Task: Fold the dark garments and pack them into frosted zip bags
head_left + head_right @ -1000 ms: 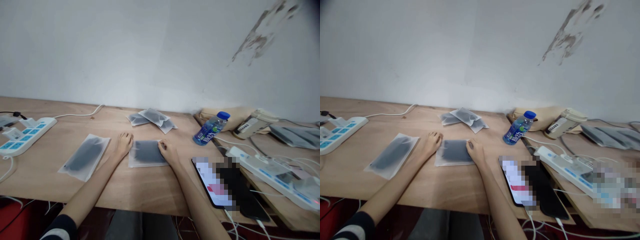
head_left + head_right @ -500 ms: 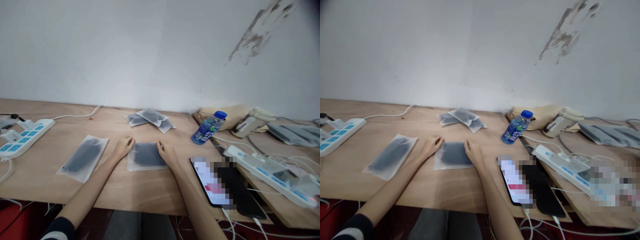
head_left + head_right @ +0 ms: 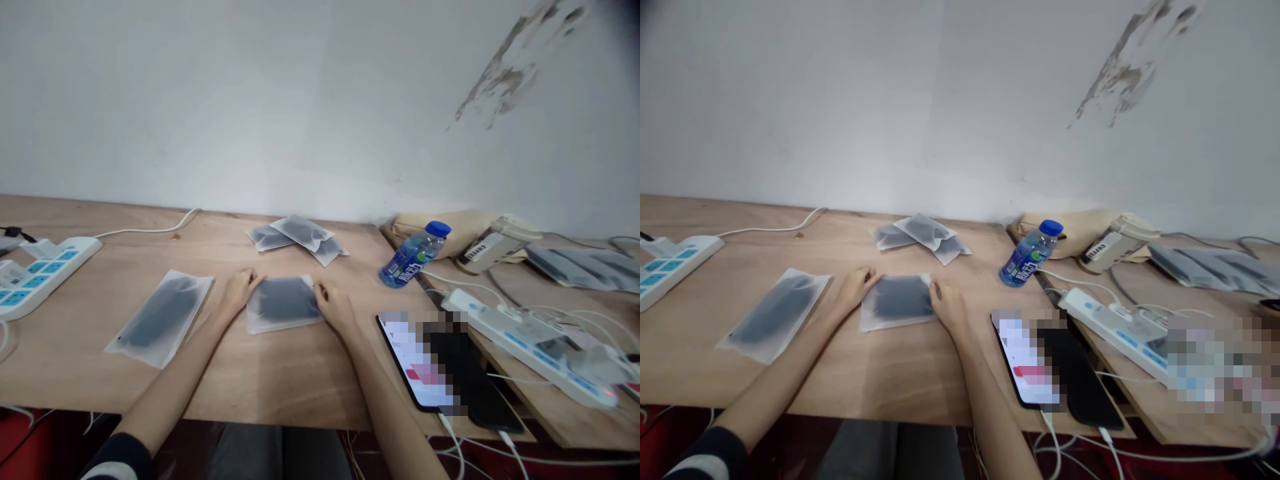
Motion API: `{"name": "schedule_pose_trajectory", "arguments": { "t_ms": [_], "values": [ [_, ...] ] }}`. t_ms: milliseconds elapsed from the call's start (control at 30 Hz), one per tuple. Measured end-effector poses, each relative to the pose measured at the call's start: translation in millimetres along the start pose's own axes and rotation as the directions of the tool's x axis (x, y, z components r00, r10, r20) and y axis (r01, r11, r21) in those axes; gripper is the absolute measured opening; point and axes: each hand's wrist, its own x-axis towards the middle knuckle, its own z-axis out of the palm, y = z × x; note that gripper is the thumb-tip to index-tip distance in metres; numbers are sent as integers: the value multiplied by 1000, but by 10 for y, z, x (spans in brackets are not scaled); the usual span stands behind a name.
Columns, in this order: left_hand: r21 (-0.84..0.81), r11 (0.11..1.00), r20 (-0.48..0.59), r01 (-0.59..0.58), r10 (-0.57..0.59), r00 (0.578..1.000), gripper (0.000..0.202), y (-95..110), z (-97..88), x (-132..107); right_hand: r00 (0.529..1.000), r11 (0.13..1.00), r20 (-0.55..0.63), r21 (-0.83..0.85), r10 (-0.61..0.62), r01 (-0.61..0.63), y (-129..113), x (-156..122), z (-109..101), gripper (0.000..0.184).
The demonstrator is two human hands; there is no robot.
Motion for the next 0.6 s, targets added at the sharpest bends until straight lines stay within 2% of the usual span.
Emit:
{"name": "schedule_pose_trajectory", "arguments": {
  "t_ms": [167,233,300,400,467,533,600],
  "values": [
    [32,993,-124,115,-111,986,28,-59,-125,43,1000,999,4,39,-12,12,-53,-11,-29,22],
    [36,995,-177,95,-87,980,23,10,-179,28,1000,997,11,76,-19,18,-86,-14,-31,21],
    [44,999,-201,-4,13,979,23,134,-216,-19,999,992,-5,117,-39,40,-126,-18,-31,19],
    [38,975,-86,-219,222,971,34,375,-178,-161,990,978,-24,155,-138,140,-181,-28,-17,22],
    [41,944,29,-327,326,945,45,522,-67,-286,974,962,10,162,-224,220,-194,-37,9,32],
    [83,915,96,-394,386,917,54,620,79,-401,962,957,67,145,-264,253,-180,-42,49,40],
    [130,895,128,-426,410,903,57,654,199,-472,960,962,108,122,-259,245,-148,-40,91,40]
  ]
}}
